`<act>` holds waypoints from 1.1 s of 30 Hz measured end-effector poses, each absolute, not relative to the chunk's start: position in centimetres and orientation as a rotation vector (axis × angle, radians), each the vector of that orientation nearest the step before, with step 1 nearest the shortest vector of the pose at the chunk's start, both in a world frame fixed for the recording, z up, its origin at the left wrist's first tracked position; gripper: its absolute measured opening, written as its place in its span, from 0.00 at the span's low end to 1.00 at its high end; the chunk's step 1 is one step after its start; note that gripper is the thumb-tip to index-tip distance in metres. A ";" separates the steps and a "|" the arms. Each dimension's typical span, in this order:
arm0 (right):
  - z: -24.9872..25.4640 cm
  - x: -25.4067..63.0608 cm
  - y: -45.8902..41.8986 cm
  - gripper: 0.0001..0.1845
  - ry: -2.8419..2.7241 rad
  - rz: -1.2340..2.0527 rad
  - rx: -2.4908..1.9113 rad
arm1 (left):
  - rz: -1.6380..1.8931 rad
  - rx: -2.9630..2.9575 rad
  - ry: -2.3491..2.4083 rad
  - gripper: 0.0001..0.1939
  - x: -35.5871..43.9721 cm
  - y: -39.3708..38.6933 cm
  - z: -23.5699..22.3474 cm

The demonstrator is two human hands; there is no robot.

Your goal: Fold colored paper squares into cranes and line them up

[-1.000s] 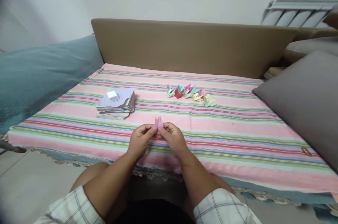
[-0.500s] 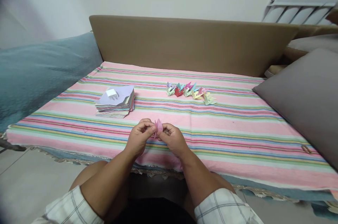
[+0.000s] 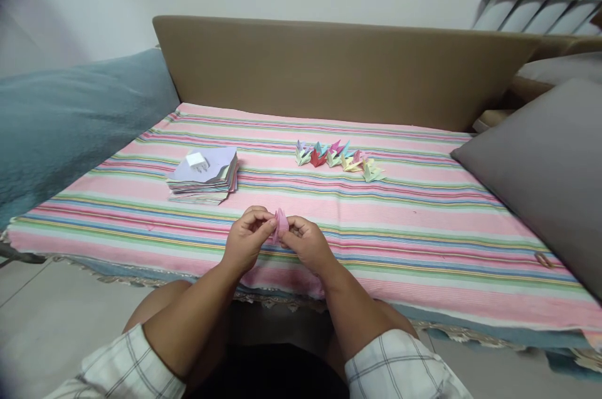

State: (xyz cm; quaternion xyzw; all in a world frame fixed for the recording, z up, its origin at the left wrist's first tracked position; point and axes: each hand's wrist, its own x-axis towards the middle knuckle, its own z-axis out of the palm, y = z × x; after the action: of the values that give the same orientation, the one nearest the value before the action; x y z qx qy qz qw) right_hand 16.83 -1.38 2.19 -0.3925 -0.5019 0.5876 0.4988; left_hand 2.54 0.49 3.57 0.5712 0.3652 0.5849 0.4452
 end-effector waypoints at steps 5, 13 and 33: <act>2.0 16.7 -1.4 0.12 -1.178 1.457 -0.908 | 1.449 1.333 0.862 0.10 2.7 0.4 3.7; 2.0 16.5 -1.5 0.13 -1.096 1.535 -0.851 | 1.298 1.185 0.849 0.17 2.6 0.4 3.5; 1.3 16.3 -1.2 0.12 -1.046 1.440 -0.850 | 1.301 0.937 0.887 0.15 3.6 0.1 3.3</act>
State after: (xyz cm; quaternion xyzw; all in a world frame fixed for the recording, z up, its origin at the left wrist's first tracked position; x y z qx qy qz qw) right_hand 16.31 -1.19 1.29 -0.3596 -0.4422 0.6088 0.5518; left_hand 3.59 0.09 3.27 0.4057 0.3839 0.5633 0.6089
